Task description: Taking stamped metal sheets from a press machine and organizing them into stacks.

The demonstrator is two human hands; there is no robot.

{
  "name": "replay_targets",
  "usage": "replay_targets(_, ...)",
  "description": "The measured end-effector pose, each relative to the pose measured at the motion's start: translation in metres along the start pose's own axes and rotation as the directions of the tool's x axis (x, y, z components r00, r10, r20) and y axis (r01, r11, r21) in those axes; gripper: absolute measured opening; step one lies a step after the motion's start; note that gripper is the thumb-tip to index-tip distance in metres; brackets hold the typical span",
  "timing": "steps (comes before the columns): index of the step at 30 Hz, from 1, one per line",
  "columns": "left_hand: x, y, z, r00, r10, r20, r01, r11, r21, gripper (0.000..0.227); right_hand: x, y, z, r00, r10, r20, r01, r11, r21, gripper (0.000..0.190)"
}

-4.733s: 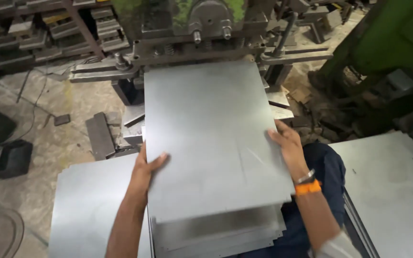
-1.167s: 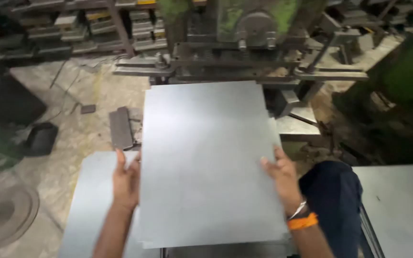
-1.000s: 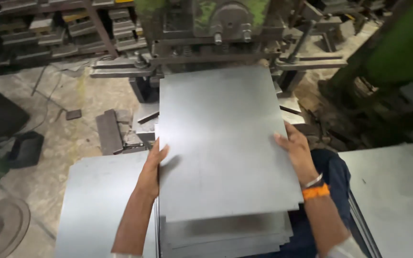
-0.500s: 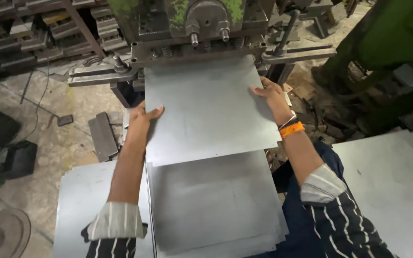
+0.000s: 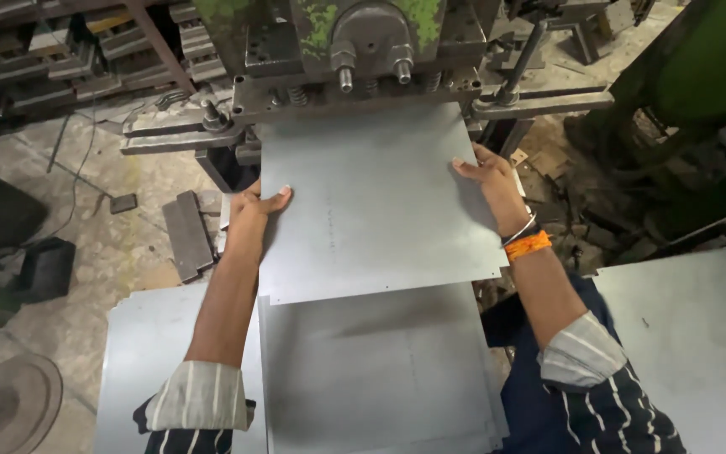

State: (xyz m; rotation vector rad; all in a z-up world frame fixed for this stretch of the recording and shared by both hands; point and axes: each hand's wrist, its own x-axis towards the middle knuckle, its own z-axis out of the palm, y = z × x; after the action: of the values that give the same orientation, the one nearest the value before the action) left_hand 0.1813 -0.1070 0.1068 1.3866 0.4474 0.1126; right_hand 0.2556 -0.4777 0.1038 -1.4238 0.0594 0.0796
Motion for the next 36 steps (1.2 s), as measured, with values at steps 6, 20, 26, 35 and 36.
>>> replay_targets(6, 0.005, -0.006, -0.006, 1.000, -0.003, 0.004, 0.003, 1.000, -0.004, 0.043, 0.019, 0.020, -0.015, 1.000, 0.018, -0.017, -0.017, 0.999, 0.028, 0.044)
replay_targets(20, 0.020, -0.018, -0.005, 1.000, -0.011, -0.021, 0.011, 1.000, -0.009, 0.046, 0.026, 0.029, -0.023, 0.998, 0.042, -0.044, -0.042, 0.999, -0.009, 0.049)
replay_targets(26, 0.041, -0.043, -0.013, 1.000, 0.020, 0.001, -0.020, 0.999, 0.048, 0.052, 0.027, 0.037, -0.024, 0.998, -0.039, -0.046, 0.037, 0.998, -0.050, 0.054)
replay_targets(35, -0.110, -0.066, -0.043, 0.994, 0.107, -0.017, -0.104, 0.987, 0.124, 0.061, -0.128, 0.042, -0.009, 0.944, -0.297, 0.142, 0.324, 0.911, -0.253, 0.056)
replay_targets(36, -0.133, -0.084, -0.055, 0.996, 0.079, -0.041, -0.076, 0.995, 0.063, 0.068, -0.170, 0.019, 0.005, 0.985, -0.160, 0.064, 0.170, 0.961, -0.219, 0.063)
